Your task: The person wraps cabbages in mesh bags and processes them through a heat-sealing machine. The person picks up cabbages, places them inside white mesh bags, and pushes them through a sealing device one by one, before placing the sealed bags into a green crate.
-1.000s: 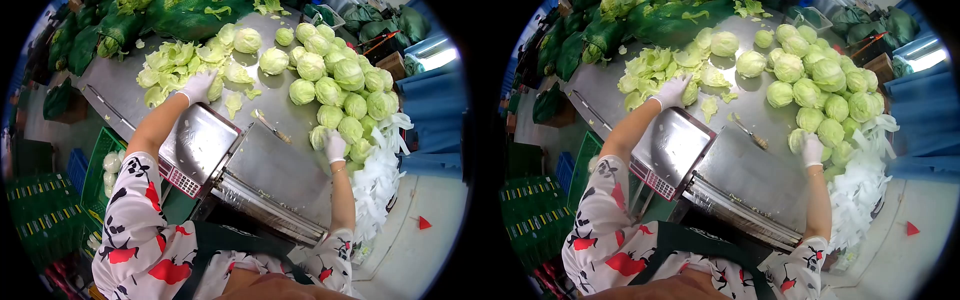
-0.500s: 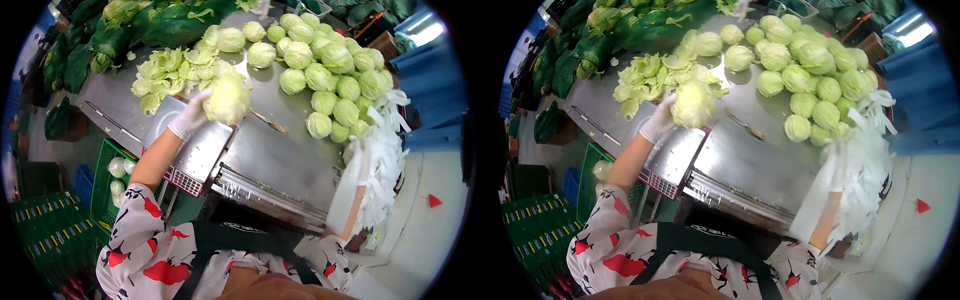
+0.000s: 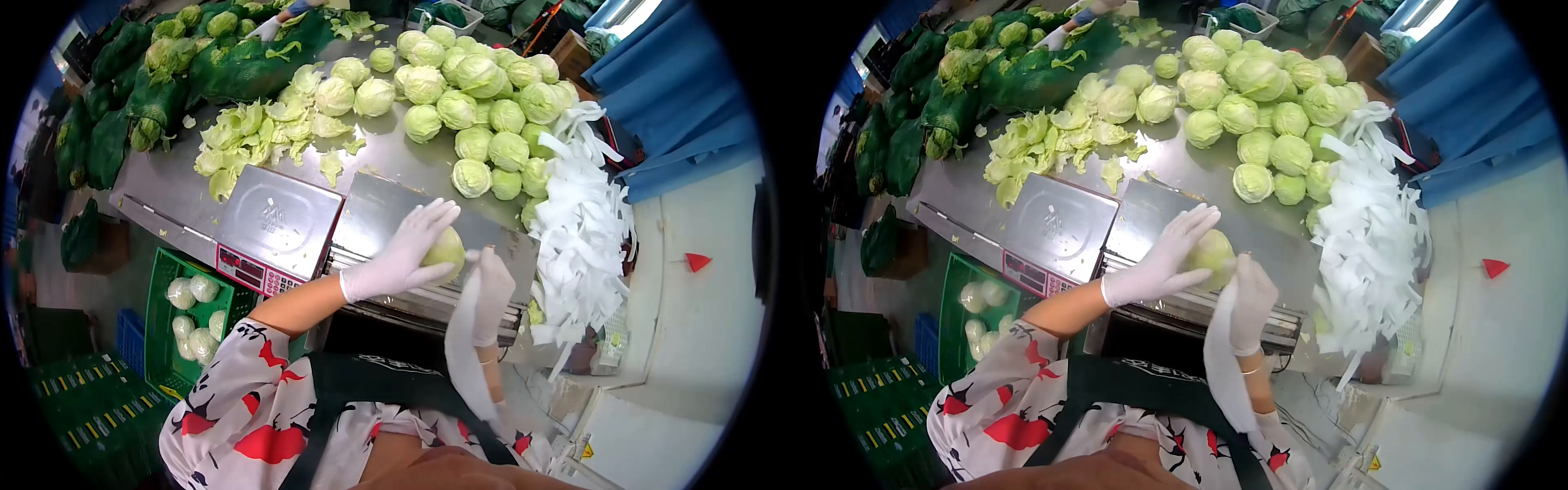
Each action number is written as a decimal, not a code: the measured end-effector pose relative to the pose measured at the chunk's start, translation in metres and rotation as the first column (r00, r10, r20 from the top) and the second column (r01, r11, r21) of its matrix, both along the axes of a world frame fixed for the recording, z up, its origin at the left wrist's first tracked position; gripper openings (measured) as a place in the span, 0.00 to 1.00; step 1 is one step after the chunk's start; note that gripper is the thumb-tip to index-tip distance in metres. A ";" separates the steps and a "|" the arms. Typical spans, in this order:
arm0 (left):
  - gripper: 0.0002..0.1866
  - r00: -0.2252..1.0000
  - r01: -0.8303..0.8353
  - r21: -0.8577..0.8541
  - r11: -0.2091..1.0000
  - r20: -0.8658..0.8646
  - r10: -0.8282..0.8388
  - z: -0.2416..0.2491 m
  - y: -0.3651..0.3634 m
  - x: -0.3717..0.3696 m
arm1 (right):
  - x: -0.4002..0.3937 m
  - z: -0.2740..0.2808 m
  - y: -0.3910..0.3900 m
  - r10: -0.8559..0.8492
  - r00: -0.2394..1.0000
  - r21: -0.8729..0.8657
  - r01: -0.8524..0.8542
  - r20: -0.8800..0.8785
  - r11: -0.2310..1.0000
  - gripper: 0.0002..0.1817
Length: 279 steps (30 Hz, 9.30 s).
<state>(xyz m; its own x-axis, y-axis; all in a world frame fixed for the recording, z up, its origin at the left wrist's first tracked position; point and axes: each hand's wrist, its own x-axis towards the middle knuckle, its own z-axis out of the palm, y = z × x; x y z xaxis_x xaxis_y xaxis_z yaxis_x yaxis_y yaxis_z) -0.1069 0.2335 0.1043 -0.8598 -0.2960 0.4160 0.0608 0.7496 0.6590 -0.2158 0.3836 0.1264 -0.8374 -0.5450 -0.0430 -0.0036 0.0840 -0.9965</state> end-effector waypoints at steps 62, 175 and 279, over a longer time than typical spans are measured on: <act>0.27 0.989 0.140 0.877 -0.460 -0.102 0.106 -0.077 -0.020 -0.048 | -0.090 -0.087 -0.054 0.259 0.966 -0.024 -0.259 -0.010 0.965 0.23; 0.36 0.930 0.244 0.839 -0.487 -0.060 0.362 -0.198 0.082 0.282 | -0.065 -0.064 0.044 0.058 0.730 0.249 0.155 -0.681 0.956 0.11; 0.50 0.799 -0.595 0.251 0.763 0.285 0.529 -0.090 -0.176 0.228 | 0.130 -0.104 -0.287 0.687 0.105 0.513 -0.588 -0.719 0.626 0.14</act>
